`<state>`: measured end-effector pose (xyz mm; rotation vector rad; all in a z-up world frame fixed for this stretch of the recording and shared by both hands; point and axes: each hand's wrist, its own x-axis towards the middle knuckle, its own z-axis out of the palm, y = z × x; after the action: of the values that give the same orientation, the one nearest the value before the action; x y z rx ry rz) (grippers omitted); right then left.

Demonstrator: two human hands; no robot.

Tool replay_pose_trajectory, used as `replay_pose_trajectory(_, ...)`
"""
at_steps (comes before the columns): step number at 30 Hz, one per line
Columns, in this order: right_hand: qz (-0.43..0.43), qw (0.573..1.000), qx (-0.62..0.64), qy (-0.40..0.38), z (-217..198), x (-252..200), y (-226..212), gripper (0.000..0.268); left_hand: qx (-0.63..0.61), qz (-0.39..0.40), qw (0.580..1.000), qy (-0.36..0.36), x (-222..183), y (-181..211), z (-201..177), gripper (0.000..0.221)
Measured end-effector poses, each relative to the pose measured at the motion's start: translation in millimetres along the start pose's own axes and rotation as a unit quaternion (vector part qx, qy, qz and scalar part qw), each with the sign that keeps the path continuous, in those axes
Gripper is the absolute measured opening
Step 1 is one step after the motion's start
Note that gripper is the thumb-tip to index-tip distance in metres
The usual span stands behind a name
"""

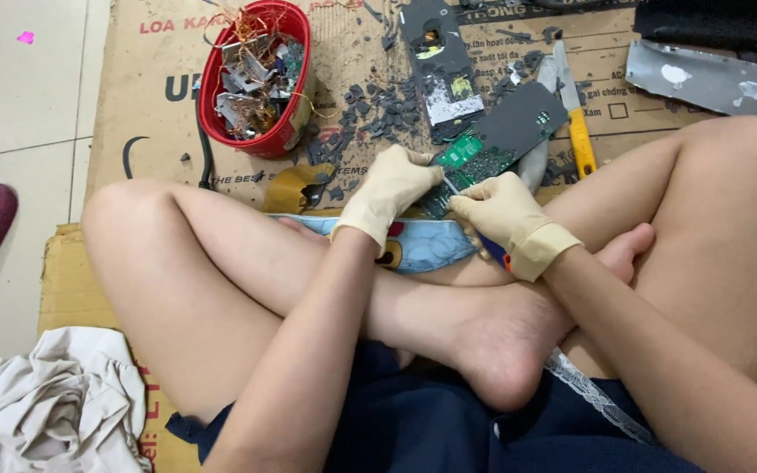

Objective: A person sitting on the floor uses a screwdriver to probe and scrape components on a circuit board.

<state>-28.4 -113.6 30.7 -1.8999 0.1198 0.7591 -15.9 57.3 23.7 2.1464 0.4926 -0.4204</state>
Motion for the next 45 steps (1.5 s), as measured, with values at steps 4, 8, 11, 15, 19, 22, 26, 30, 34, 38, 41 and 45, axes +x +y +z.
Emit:
replay_pose_trajectory(4,-0.015,0.999,-0.035,0.006,-1,-7,-6,0.021,0.098,0.029,0.995,-0.01,-12,34,-26,0.044)
replay_pose_trajectory(8,0.002,0.999,-0.021,0.046,0,-5,-4,0.023,0.221,0.048,0.973,-0.05,11,48,-31,0.066)
replay_pose_trajectory(11,0.008,0.998,-0.028,0.055,3,-4,-3,0.031,0.264,0.06,0.961,-0.059,28,44,-24,0.065)
replay_pose_trajectory(15,0.01,0.997,-0.041,0.058,2,-7,-6,0.034,0.312,0.088,0.943,-0.069,26,46,-15,0.05)
replay_pose_trajectory(19,0.022,0.996,-0.045,0.071,3,-9,-13,0.038,0.338,0.156,0.928,-0.027,34,22,-2,0.035)
replay_pose_trajectory(22,0.014,0.996,-0.048,0.068,1,-8,-12,0.038,0.368,0.192,0.909,-0.022,26,18,1,0.036)
replay_pose_trajectory(26,0.016,0.995,-0.066,0.071,3,-7,-12,0.036,0.371,0.214,0.903,0.025,25,6,7,0.037)
replay_pose_trajectory(30,0.022,0.993,-0.102,0.058,-1,-6,-15,0.043,0.35,0.177,0.919,0.025,10,15,3,0.037)
replay_pose_trajectory(34,0.022,0.991,-0.122,0.046,0,-11,-21,0.042,0.31,0.148,0.939,0.026,21,2,4,0.036)
replay_pose_trajectory(38,0.017,0.991,-0.128,0.043,-1,-8,-20,0.044,0.222,0.102,0.969,0.035,47,-19,11,0.028)
replay_pose_trajectory(41,0.005,0.989,-0.139,0.04,-1,-9,-20,0.045,0.195,0.086,0.975,0.061,46,-22,20,0.027)
replay_pose_trajectory(45,-0.013,0.988,-0.15,0.046,-1,-4,-15,0.043,0.116,0.061,0.986,0.102,48,-24,21,0.028)
